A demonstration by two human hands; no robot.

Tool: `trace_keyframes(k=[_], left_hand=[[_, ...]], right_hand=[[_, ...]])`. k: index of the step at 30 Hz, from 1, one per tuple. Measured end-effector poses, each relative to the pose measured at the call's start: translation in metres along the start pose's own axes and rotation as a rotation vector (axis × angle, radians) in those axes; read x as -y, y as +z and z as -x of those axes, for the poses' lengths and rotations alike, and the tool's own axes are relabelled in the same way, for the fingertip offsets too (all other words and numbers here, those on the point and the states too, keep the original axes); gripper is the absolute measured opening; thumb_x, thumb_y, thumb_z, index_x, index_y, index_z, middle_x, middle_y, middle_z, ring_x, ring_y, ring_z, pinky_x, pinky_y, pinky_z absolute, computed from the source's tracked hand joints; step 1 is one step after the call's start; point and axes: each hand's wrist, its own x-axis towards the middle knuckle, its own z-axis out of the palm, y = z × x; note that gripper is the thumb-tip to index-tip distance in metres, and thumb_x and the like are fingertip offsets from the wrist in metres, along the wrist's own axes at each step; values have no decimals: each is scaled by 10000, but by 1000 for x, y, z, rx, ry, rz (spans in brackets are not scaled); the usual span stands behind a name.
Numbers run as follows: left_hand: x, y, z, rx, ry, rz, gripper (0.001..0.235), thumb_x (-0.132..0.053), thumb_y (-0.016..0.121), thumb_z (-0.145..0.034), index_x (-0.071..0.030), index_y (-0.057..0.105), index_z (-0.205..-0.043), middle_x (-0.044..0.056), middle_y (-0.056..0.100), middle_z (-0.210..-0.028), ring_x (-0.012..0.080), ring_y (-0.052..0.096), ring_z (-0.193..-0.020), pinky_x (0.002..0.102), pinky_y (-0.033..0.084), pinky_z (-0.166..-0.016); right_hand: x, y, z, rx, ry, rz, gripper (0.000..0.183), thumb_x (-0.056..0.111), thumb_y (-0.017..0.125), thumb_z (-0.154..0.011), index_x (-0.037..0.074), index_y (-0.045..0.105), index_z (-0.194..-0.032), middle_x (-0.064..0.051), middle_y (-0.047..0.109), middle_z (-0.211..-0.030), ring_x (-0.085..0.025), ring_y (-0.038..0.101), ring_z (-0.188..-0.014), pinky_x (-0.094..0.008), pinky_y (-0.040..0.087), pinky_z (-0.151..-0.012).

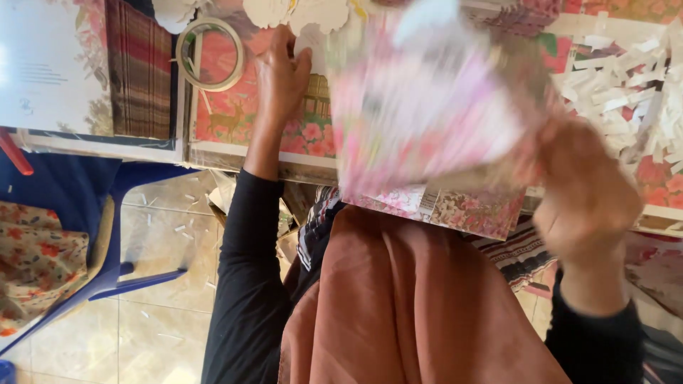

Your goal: Applying decorative labels to the center of printed cards

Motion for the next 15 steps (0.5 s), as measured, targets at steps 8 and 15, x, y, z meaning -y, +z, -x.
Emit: trace_keyframes(k=[8,15], left_hand=[[-16,-34,0,216,-214,173,302,-196,445,-934,-6,407,-1166,80,472,-583,243,518,-587,379,407,-601],[-31,-34,17,311,-160,203,101,9,452,-892,-77,406,-867,17,475,-678,107,440,-495,218,384,-378]], right_hand=[[61,-2,43,446,-22,358,245,10,596,-908,90,664,-1129,-61,689,-1150,-210,656,-1062,-263,564,-862],[52,-4,56,564,27,248,517,511,592,-815,130,605,-1164,-27,614,-1208,-209,585,-1108,-313,505,-879]])
